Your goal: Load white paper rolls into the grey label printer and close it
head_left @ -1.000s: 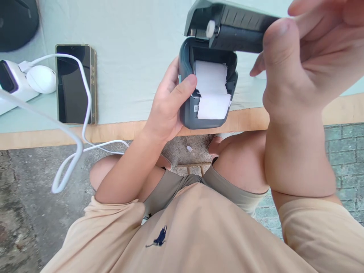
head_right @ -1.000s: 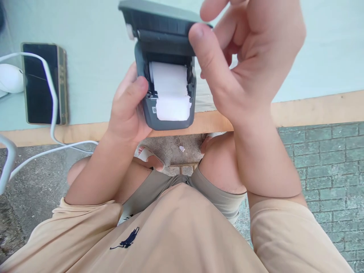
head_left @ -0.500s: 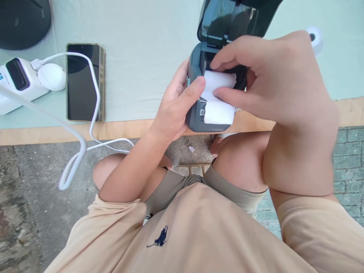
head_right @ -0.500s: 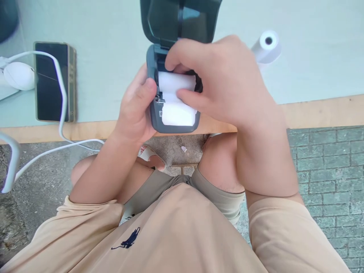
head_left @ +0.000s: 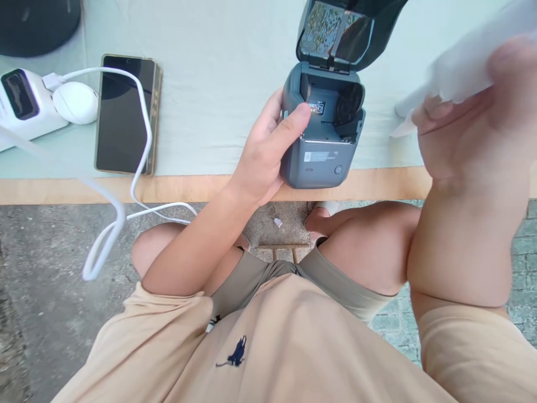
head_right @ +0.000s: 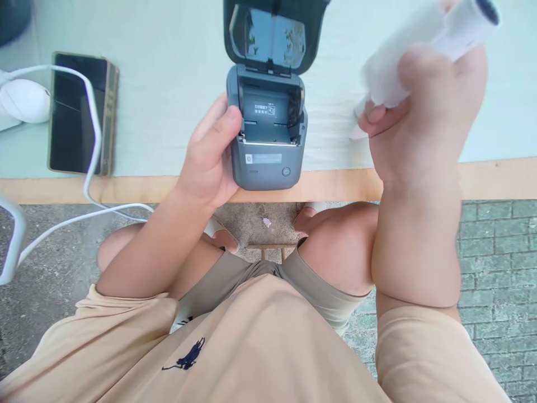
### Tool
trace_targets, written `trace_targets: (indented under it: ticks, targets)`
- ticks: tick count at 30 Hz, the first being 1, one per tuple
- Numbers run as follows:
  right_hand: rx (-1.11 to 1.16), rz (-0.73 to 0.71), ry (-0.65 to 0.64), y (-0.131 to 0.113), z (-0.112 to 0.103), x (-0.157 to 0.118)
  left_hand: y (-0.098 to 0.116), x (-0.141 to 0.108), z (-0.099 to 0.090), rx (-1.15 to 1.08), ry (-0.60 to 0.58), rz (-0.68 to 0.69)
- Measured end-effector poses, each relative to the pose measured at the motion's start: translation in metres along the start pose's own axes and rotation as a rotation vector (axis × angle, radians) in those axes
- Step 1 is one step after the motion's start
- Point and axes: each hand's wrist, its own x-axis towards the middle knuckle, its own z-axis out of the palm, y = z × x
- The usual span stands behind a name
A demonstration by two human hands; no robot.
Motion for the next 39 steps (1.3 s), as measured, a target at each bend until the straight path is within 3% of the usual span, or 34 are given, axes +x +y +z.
trace_targets:
  ticks: [3, 5, 12, 17, 19, 22, 23, 26, 28, 32, 36, 39]
  targets:
    - [0.113, -0.027, 0.068, -0.007, 0.007, -0.005, 0.0, 0.0, 0.0, 0.008, -0.022, -0.009]
    - [0.094, -0.021, 0.027, -0.016, 0.011, -0.009, 0.001, 0.001, 0.0, 0.004, -0.034, -0.009]
    - [-0.34, 0.026, -0.068, -0.025, 0.014, -0.013, -0.001, 0.002, 0.002, 0.042, 0.0, 0.004]
    - [-0.395, -0.009, -0.216, -0.015, 0.013, -0.017, 0.0, 0.001, 0.002, 0.074, 0.036, -0.018]
    - [-0.347, -0.109, -0.04, -0.011, 0.008, -0.02, 0.001, 0.001, 0.001, 0.062, 0.017, -0.027]
    - [-0.389, -0.275, 0.399, -0.004, -0.003, -0.019, 0.001, 0.001, 0.0, 0.044, -0.02, -0.019]
    - [-0.454, -0.24, 0.431, 0.0, -0.006, -0.017, 0.001, 0.001, 0.0, 0.042, -0.019, -0.013]
    - [-0.607, 0.056, 0.246, 0.009, -0.01, -0.008, -0.001, 0.002, 0.001, 0.038, 0.005, 0.001]
    - [-0.636, 0.176, 0.164, 0.014, -0.009, -0.003, -0.002, 0.002, 0.002, 0.037, 0.01, 0.002]
    - [-0.62, 0.271, 0.144, 0.022, -0.005, -0.001, -0.002, 0.002, 0.002, 0.035, 0.002, 0.014]
    - [-0.548, 0.221, 0.172, 0.017, -0.005, -0.004, -0.003, 0.002, 0.002, 0.019, 0.001, 0.023]
    - [-0.254, 0.241, 0.228, 0.013, -0.007, -0.003, -0.002, 0.002, 0.002, 0.01, -0.003, 0.022]
